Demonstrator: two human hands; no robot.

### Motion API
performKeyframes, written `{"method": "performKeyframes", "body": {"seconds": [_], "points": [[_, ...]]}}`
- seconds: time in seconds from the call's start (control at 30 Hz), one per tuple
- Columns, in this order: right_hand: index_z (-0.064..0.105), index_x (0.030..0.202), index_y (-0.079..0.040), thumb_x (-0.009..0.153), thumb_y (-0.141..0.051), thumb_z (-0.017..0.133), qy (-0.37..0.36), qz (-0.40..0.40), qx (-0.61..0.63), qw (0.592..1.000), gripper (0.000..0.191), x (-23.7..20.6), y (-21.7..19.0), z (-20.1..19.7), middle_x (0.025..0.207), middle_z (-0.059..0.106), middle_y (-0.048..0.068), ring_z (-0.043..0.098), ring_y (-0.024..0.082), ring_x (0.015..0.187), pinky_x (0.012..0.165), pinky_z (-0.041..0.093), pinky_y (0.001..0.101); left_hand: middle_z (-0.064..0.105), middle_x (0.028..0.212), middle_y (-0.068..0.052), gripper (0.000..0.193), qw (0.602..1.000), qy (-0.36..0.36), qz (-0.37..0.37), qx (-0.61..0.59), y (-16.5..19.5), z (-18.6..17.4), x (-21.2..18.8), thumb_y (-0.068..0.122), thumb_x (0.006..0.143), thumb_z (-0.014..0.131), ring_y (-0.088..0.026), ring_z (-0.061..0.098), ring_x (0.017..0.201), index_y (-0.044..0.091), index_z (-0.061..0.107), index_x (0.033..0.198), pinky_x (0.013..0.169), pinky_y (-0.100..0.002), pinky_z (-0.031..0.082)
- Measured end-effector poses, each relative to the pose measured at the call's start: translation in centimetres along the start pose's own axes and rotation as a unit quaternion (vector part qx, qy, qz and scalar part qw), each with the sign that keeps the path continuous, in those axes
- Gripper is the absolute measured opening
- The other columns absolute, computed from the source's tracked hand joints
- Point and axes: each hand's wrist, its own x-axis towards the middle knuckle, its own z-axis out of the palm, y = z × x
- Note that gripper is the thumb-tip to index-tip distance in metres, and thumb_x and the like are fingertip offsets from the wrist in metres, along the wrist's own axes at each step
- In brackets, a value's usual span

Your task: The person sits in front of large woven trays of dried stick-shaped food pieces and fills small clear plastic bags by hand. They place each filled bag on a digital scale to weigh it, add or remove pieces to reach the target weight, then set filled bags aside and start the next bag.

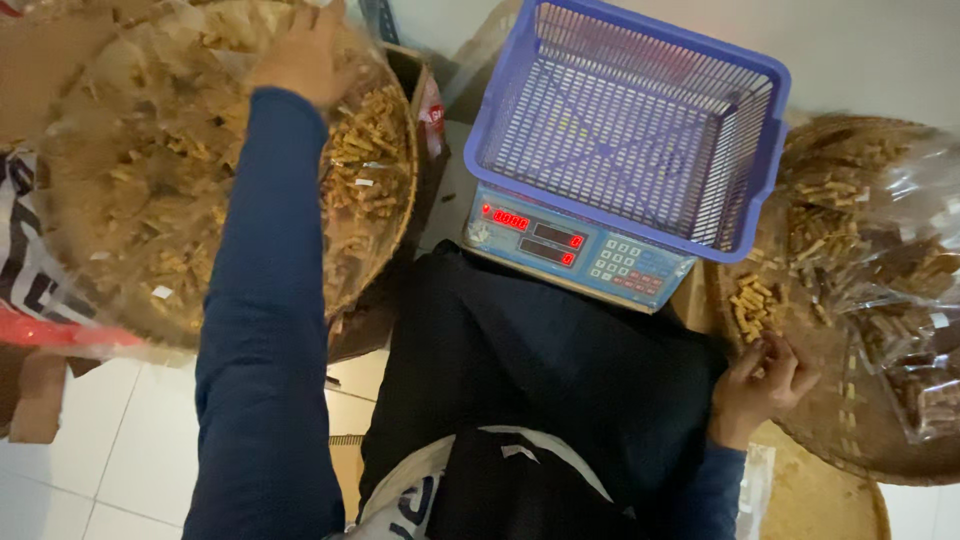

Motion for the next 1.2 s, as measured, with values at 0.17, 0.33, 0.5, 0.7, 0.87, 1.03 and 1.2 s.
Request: {"method": "performKeyframes", "body": {"seconds": [0.17, 0.33, 0.5, 0.7, 0.87, 1.03, 1.2], "points": [[0.070, 0.121, -0.001, 0.112, 0.002, 0.069, -0.002, -0.005, -0.026, 1.000, 0.010, -0.1, 0.1, 0.1, 0.122, 0.058, 0.017, 0.063, 0.030, 0.109, 0.087, 0.058, 0.0356, 0.060, 0.141, -0.025, 0.066, 0.960, -0.105, -0.195, -0.169, -1.5, -0.9, -5.6, 0.025, 0.100, 0.074, -0.048, 0.057, 0.130, 0.011, 0.046, 0.158, 0.108, -0.054, 0.046], [0.070, 0.122, 0.000, 0.111, 0.004, 0.066, -0.004, 0.002, 0.004, 1.000, 0.013, -0.1, 0.1, 0.1, 0.123, 0.057, 0.019, 0.064, 0.028, 0.106, 0.088, 0.058, 0.0364, 0.051, 0.153, -0.026, 0.071, 0.977, -0.008, -0.095, -0.192, -2.5, 0.3, -7.9, 0.032, 0.103, 0.080, -0.049, 0.048, 0.140, 0.007, 0.042, 0.157, 0.117, -0.054, 0.042], [0.071, 0.121, 0.000, 0.110, 0.003, 0.069, 0.011, -0.042, -0.053, 0.998, 0.011, 0.0, -0.4, -0.1, 0.121, 0.058, 0.020, 0.062, 0.033, 0.111, 0.091, 0.058, 0.0386, 0.032, 0.165, -0.031, 0.069, 0.974, 0.025, -0.081, -0.212, -1.1, 2.6, -6.3, 0.038, 0.113, 0.071, -0.051, 0.033, 0.149, 0.008, 0.036, 0.165, 0.119, -0.057, 0.033], [0.071, 0.123, 0.000, 0.113, -0.006, 0.070, 0.022, 0.049, 0.033, 0.998, 0.011, -0.4, 0.4, -0.3, 0.119, 0.058, 0.019, 0.063, 0.033, 0.102, 0.078, 0.056, 0.0375, 0.031, 0.166, -0.031, 0.060, 0.965, 0.090, -0.121, -0.216, 2.6, 1.7, -4.7, 0.039, 0.118, 0.065, -0.050, 0.033, 0.155, 0.007, 0.041, 0.162, 0.130, -0.052, 0.032], [0.068, 0.113, -0.001, 0.108, -0.010, 0.070, 0.081, 0.117, 0.042, 0.989, 0.010, 0.6, 4.7, -1.6, 0.114, 0.057, 0.015, 0.067, 0.026, 0.094, 0.078, 0.058, 0.0360, 0.037, 0.170, -0.027, 0.045, 0.960, 0.107, -0.103, -0.236, 10.4, -3.4, -11.2, 0.021, 0.117, 0.066, -0.043, 0.039, 0.156, 0.004, 0.055, 0.157, 0.131, -0.053, 0.029], [0.066, 0.120, 0.000, 0.112, -0.011, 0.074, 0.112, 0.085, -0.030, 0.990, 0.015, 6.7, 12.4, -5.7, 0.111, 0.061, 0.017, 0.064, 0.031, 0.097, 0.083, 0.052, 0.0416, 0.051, 0.155, -0.024, 0.036, 0.961, 0.129, -0.110, -0.220, 21.4, -3.6, -20.4, 0.013, 0.098, 0.071, -0.048, 0.041, 0.149, 0.003, 0.065, 0.132, 0.129, -0.064, 0.019], [0.066, 0.114, -0.003, 0.096, -0.006, 0.077, 0.018, 0.082, -0.159, 0.984, 0.021, 15.0, 18.6, -7.2, 0.111, 0.067, 0.015, 0.062, 0.037, 0.105, 0.089, 0.048, 0.0498, 0.058, 0.147, -0.016, 0.032, 0.965, 0.041, -0.129, -0.223, 26.8, -0.2, -25.0, 0.015, 0.095, 0.075, -0.036, 0.052, 0.143, 0.010, 0.069, 0.126, 0.127, -0.068, 0.021]]}}
